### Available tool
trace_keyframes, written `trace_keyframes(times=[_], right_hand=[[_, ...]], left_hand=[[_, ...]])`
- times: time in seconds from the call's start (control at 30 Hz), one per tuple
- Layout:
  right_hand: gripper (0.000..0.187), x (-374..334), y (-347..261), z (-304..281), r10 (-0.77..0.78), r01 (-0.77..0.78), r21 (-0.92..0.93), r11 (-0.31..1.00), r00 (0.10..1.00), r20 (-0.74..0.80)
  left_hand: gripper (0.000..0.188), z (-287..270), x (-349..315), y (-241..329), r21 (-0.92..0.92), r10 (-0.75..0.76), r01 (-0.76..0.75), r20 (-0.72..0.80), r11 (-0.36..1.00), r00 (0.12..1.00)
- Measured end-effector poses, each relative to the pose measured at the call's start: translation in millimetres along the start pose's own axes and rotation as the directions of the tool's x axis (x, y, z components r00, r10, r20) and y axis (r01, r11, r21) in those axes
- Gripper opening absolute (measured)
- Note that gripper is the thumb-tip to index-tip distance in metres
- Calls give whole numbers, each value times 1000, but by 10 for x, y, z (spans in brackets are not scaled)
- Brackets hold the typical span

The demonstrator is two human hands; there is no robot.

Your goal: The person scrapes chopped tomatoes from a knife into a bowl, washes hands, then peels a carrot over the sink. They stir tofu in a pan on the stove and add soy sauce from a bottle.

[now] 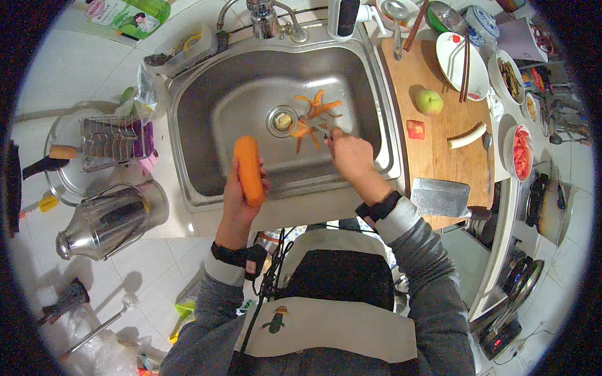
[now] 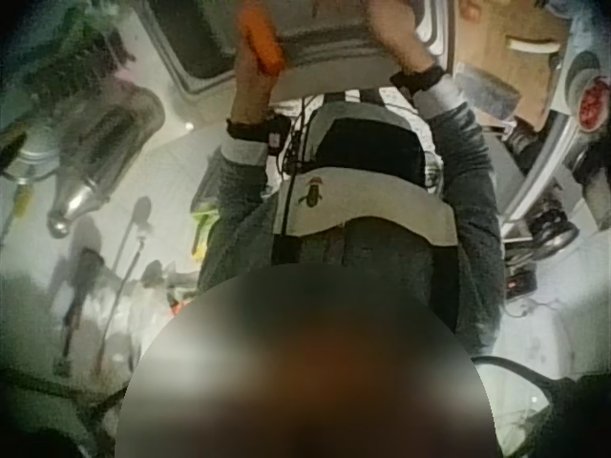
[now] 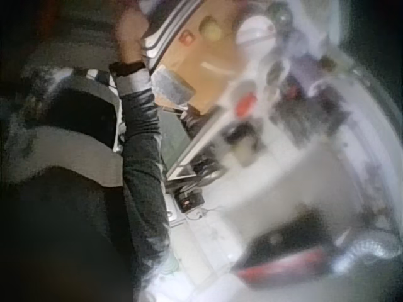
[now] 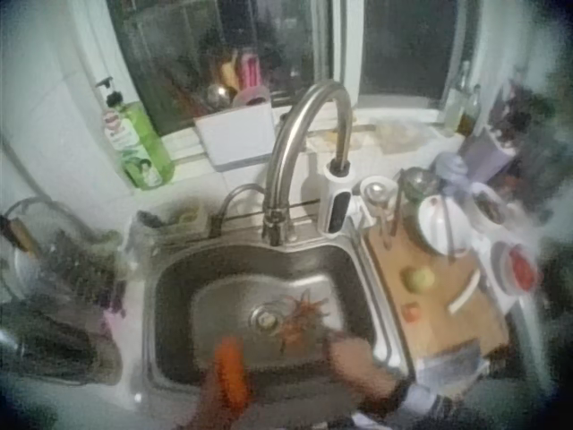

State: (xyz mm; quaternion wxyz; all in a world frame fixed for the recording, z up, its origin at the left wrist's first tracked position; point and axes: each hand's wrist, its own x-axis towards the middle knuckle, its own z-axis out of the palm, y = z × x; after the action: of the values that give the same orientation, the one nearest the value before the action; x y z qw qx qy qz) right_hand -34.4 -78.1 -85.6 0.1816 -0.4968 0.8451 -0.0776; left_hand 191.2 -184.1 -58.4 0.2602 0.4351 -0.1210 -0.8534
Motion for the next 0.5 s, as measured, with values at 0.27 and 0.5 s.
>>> trace_keyframes(times=[0.27, 0.5], right_hand=[[20, -111, -15, -73, -95, 100, 18, 995, 976, -196], [17, -274, -163, -273, -203, 249, 81, 965, 907, -368]], left_hand=[[48, 73, 46, -6, -149, -26, 49, 152, 988, 988], [58, 179, 51, -10, -288, -188, 280, 308, 916, 933]])
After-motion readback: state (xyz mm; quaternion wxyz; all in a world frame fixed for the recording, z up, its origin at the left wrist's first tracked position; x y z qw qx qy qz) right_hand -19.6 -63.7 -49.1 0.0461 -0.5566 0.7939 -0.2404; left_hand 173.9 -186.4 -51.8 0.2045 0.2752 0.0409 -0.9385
